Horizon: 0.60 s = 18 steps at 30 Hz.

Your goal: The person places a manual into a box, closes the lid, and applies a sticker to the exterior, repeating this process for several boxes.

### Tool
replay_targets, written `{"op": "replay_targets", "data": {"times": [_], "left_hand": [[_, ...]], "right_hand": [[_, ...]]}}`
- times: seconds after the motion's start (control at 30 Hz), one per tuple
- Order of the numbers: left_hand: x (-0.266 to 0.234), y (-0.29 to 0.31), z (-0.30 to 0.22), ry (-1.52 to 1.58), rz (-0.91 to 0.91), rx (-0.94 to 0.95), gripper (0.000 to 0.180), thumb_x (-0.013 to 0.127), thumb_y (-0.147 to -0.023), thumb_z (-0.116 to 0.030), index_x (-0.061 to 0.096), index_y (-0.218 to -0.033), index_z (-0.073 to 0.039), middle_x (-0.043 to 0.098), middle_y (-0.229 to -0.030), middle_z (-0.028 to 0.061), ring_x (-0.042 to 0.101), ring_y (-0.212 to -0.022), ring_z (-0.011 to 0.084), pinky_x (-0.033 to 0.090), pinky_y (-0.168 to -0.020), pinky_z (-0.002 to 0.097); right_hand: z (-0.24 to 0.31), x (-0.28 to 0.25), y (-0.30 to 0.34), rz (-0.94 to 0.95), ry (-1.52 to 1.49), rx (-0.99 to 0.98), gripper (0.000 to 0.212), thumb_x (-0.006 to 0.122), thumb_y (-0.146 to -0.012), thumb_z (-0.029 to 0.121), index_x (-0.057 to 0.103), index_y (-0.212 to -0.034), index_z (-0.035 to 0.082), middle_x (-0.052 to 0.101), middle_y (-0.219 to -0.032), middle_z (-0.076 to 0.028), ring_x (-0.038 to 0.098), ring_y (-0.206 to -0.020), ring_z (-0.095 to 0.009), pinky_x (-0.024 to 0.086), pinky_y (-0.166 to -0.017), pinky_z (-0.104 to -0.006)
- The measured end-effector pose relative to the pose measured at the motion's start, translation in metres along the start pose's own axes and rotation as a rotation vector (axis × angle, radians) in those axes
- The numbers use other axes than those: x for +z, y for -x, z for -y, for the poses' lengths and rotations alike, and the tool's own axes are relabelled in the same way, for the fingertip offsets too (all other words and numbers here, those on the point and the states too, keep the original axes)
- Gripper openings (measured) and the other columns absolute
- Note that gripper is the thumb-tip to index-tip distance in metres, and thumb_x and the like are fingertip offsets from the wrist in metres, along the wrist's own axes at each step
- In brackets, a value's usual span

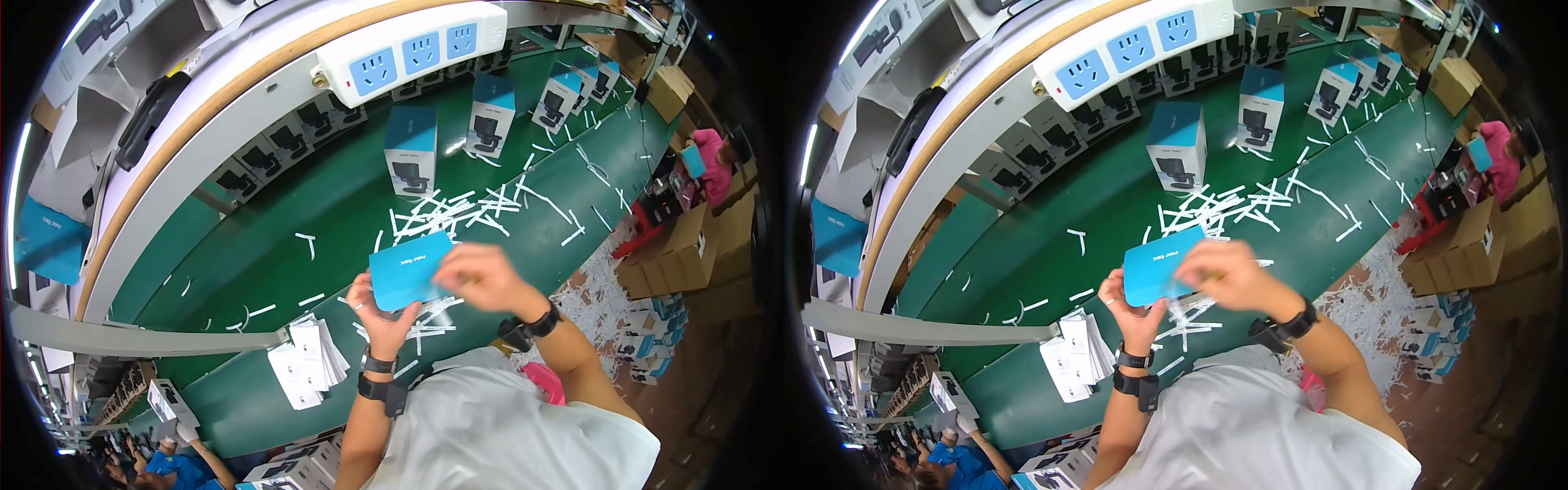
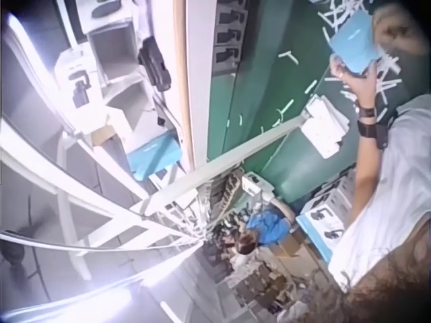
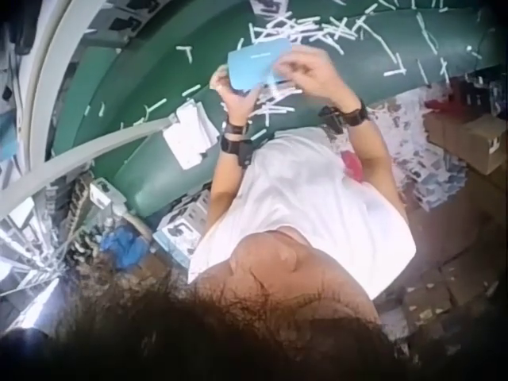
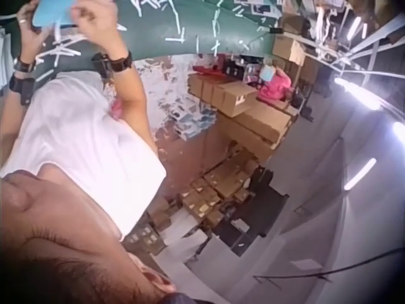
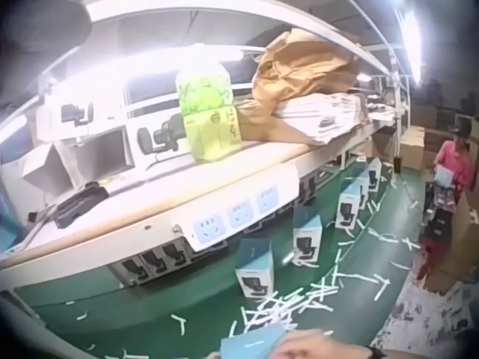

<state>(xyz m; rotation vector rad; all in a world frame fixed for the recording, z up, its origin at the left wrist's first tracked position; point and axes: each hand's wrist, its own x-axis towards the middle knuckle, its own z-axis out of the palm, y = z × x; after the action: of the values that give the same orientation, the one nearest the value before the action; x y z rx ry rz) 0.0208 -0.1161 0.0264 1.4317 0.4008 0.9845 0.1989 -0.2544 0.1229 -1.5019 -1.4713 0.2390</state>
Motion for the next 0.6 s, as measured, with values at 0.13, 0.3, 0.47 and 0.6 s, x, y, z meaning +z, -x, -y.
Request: {"op": "replay_targets", "data": {"times": [0.13, 0.3, 0.47, 0.6], "left_hand": [[-0.007, -0.015, -0.029, -0.33, 0.211, 0.062, 0.087, 0.09, -0.064, -0.01, 0.046, -0.138, -0.005, 0.029, -0.152, 0.0158, 0.04, -0.135, 0.0327, 0.035, -0.112, 0.0453], [-0.021, -0.011, -0.019, -0.34, 0.238, -0.046, 0.061, 0.087, -0.066, -0.003, 0.065, -0.123, -0.006, 0.041, -0.146, 0.0157, 0.041, -0.137, 0.0375, 0.039, -0.111, 0.0462], [-0.029, -0.013, -0.009, -0.407, 0.266, 0.059, 0.049, 0.089, -0.064, -0.006, 0.073, -0.11, -0.008, 0.045, -0.144, 0.0151, 0.04, -0.138, 0.04, 0.037, -0.113, 0.0494], [-0.04, -0.02, -0.008, -0.495, 0.423, 0.189, 0.055, 0.089, -0.065, -0.014, 0.07, -0.117, -0.009, 0.043, -0.146, 0.0163, 0.039, -0.137, 0.0429, 0.041, -0.11, 0.0506]], "right_hand": [[-0.038, -0.044, 0.027, -0.402, 0.395, 0.234, 0.041, 0.075, -0.078, 0.008, 0.067, -0.118, 0.008, 0.064, -0.1, -0.009, 0.062, -0.085, -0.022, 0.049, -0.069, -0.0297], [-0.007, -0.011, 0.048, -0.032, 0.075, 0.343, 0.062, 0.085, -0.073, 0.02, 0.062, -0.13, 0.013, 0.065, -0.112, -0.008, 0.061, -0.083, -0.02, 0.051, -0.069, -0.0299], [-0.026, 0.045, 0.054, -0.236, 0.148, 0.242, 0.03, 0.081, -0.077, 0.012, 0.076, -0.107, 0.017, 0.056, -0.092, -0.003, 0.061, -0.065, -0.011, 0.05, -0.056, -0.0251], [-0.038, 0.05, 0.072, -0.263, 0.136, 0.253, 0.035, 0.081, -0.076, 0.013, 0.075, -0.11, 0.019, 0.056, -0.094, -0.002, 0.06, -0.065, -0.013, 0.05, -0.056, -0.0261]]}}
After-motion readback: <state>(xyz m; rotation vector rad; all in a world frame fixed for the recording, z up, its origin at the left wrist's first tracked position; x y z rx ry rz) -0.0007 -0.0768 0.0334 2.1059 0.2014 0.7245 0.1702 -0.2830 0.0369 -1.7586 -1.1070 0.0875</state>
